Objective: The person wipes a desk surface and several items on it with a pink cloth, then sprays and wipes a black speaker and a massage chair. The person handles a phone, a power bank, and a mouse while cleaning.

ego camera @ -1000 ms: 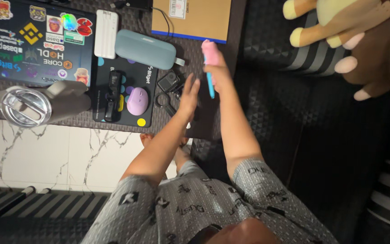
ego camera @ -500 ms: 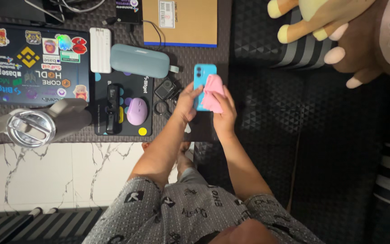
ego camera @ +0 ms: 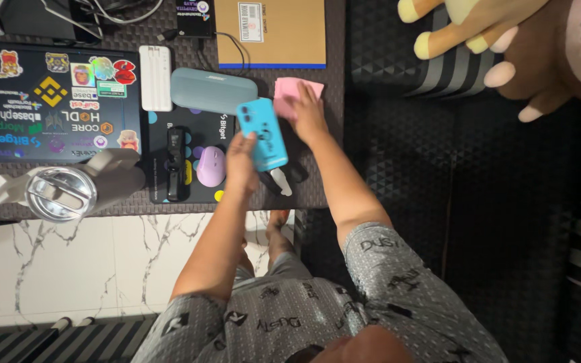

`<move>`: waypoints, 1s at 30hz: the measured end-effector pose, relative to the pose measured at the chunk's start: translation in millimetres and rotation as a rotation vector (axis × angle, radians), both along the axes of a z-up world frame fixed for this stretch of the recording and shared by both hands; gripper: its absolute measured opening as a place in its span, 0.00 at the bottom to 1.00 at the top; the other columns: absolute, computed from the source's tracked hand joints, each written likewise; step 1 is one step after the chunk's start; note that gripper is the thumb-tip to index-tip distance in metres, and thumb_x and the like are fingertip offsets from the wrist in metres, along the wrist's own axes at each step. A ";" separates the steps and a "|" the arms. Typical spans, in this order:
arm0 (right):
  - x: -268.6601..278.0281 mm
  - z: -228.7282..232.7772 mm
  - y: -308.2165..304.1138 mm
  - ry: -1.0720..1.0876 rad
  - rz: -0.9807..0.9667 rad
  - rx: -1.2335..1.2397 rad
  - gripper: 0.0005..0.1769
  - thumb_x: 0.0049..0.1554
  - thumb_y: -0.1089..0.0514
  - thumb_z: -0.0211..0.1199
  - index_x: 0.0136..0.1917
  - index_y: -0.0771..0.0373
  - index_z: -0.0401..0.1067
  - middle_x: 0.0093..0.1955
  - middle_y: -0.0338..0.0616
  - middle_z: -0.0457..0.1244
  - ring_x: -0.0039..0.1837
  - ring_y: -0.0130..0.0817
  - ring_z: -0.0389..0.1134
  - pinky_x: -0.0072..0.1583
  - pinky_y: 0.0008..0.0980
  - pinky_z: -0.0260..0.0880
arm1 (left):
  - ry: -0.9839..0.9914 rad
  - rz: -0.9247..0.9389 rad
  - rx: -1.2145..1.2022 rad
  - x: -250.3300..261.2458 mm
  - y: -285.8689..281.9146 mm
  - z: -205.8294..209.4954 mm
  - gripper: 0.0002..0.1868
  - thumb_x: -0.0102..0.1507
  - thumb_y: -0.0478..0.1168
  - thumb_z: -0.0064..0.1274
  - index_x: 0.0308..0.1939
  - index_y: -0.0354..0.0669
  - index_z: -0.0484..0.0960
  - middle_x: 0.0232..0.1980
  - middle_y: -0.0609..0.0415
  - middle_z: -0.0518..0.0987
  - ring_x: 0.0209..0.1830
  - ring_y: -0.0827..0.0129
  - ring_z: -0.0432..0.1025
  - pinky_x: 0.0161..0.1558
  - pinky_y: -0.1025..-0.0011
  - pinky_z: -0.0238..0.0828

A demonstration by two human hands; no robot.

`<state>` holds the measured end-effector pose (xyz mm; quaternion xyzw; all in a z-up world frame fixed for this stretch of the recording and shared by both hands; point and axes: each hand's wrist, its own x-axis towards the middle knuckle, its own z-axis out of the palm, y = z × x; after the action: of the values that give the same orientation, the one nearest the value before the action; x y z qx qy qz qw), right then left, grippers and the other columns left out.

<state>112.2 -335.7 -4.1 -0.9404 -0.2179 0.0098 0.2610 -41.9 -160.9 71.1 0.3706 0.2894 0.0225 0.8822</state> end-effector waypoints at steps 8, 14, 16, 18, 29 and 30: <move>-126.6 16.3 -104.4 0.032 0.152 -0.002 0.34 0.43 0.72 0.66 0.60 0.44 0.79 0.78 0.40 0.60 0.82 0.42 0.56 0.79 0.39 0.57 | -0.029 0.049 0.084 -18.0 74.0 33.3 0.15 0.69 0.34 0.51 0.60 0.39 0.78 0.51 0.56 0.83 0.46 0.71 0.78 0.48 0.69 0.77; -51.3 11.7 -41.8 -0.146 0.121 -0.091 0.34 0.50 0.59 0.71 0.70 0.46 0.72 0.78 0.46 0.55 0.81 0.49 0.50 0.77 0.57 0.44 | -0.086 -0.064 0.094 -16.5 45.4 28.6 0.22 0.64 0.25 0.53 0.63 0.39 0.77 0.52 0.55 0.83 0.49 0.70 0.77 0.51 0.68 0.76; -26.1 1.2 -11.1 -0.072 0.169 -0.183 0.36 0.47 0.57 0.70 0.69 0.43 0.71 0.79 0.52 0.51 0.80 0.50 0.44 0.72 0.64 0.41 | -0.062 -0.108 0.067 -16.2 28.0 29.2 0.23 0.65 0.24 0.52 0.64 0.39 0.76 0.53 0.54 0.83 0.50 0.70 0.77 0.53 0.68 0.75; 8.8 0.0 -8.7 -0.122 0.093 -0.215 0.35 0.53 0.57 0.69 0.72 0.39 0.71 0.80 0.46 0.50 0.82 0.45 0.42 0.74 0.64 0.39 | -0.018 -0.146 0.075 -8.4 13.2 33.4 0.25 0.65 0.24 0.51 0.67 0.39 0.75 0.55 0.54 0.82 0.53 0.70 0.76 0.55 0.69 0.75; -63.2 38.8 -104.0 -0.231 -0.108 0.223 0.20 0.52 0.66 0.65 0.59 0.59 0.73 0.72 0.51 0.63 0.74 0.55 0.62 0.73 0.46 0.65 | -0.073 -0.299 -0.281 25.3 -19.0 -4.5 0.30 0.70 0.53 0.51 0.69 0.37 0.68 0.50 0.51 0.75 0.44 0.62 0.72 0.46 0.61 0.72; -58.3 38.0 -99.6 -0.253 -0.110 0.213 0.20 0.54 0.65 0.66 0.60 0.59 0.73 0.72 0.50 0.63 0.74 0.54 0.62 0.73 0.46 0.64 | -0.063 -0.335 -0.350 23.5 -24.0 -11.9 0.32 0.78 0.60 0.52 0.66 0.32 0.69 0.46 0.48 0.74 0.40 0.59 0.70 0.41 0.58 0.72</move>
<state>53.9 -435.4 33.8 -0.9115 -0.1972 -0.1461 0.3299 -18.4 -184.9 59.2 0.2542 0.1957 -0.1628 0.9330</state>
